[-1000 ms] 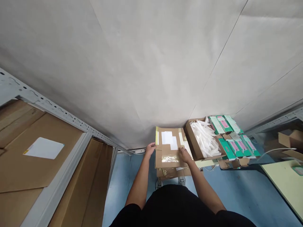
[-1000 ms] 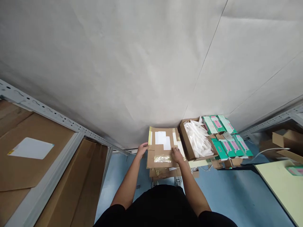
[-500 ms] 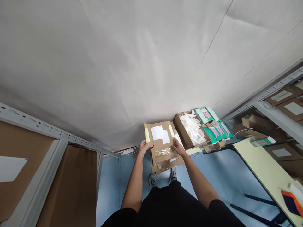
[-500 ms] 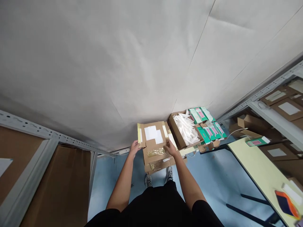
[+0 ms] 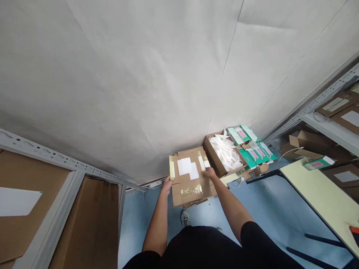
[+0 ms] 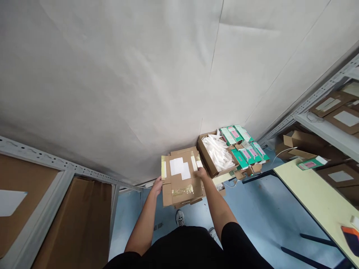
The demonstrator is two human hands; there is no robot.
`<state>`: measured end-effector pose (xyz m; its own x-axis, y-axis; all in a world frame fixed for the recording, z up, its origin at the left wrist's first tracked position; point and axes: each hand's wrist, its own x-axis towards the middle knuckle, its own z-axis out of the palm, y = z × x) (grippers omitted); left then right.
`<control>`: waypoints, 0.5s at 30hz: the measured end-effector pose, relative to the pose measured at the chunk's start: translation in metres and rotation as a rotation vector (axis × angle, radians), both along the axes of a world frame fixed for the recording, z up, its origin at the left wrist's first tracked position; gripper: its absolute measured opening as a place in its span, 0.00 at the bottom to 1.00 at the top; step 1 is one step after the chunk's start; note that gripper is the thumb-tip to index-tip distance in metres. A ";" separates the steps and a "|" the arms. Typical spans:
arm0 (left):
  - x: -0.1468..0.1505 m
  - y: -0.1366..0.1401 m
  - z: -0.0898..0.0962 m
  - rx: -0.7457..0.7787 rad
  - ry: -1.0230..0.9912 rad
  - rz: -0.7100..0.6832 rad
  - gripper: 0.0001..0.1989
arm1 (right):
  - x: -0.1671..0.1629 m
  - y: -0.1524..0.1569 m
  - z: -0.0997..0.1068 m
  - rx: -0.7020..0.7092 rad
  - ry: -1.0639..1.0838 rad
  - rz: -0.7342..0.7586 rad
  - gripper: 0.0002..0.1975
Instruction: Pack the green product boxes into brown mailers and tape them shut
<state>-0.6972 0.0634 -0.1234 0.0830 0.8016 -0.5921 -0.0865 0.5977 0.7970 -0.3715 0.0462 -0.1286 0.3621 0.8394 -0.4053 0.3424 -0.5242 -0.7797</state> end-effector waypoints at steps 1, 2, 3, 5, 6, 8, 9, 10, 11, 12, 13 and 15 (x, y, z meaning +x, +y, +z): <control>0.005 -0.003 0.002 0.025 -0.008 0.006 0.24 | 0.002 -0.002 0.001 0.017 0.023 0.002 0.13; 0.009 -0.004 0.006 0.052 -0.012 0.013 0.24 | 0.005 -0.005 0.003 0.035 0.048 0.001 0.11; 0.014 -0.006 0.011 0.082 -0.012 0.016 0.25 | 0.008 -0.008 0.005 0.055 0.073 0.000 0.10; 0.021 -0.006 0.026 0.150 -0.006 0.004 0.27 | 0.017 -0.012 0.012 0.101 0.123 -0.007 0.09; 0.026 -0.005 0.036 0.187 -0.003 -0.006 0.29 | 0.022 -0.014 0.016 0.127 0.146 -0.010 0.09; 0.036 -0.001 0.059 0.260 0.000 -0.032 0.34 | 0.037 -0.017 0.028 0.182 0.206 -0.007 0.10; 0.044 0.002 0.072 0.290 0.002 -0.047 0.37 | 0.046 -0.019 0.036 0.210 0.241 -0.002 0.12; 0.052 0.005 0.085 0.311 0.005 -0.067 0.39 | 0.057 -0.021 0.044 0.238 0.271 0.001 0.14; 0.062 0.008 0.098 0.323 0.010 -0.091 0.40 | 0.070 -0.024 0.052 0.265 0.293 -0.002 0.16; 0.074 0.011 0.111 0.330 0.015 -0.123 0.41 | 0.085 -0.028 0.061 0.293 0.302 -0.011 0.18; 0.087 0.014 0.123 0.335 0.021 -0.162 0.40 | 0.101 -0.033 0.069 0.320 0.297 -0.026 0.20; 0.118 0.016 0.145 0.352 0.031 -0.254 0.40 | 0.137 -0.049 0.086 0.381 0.239 -0.069 0.24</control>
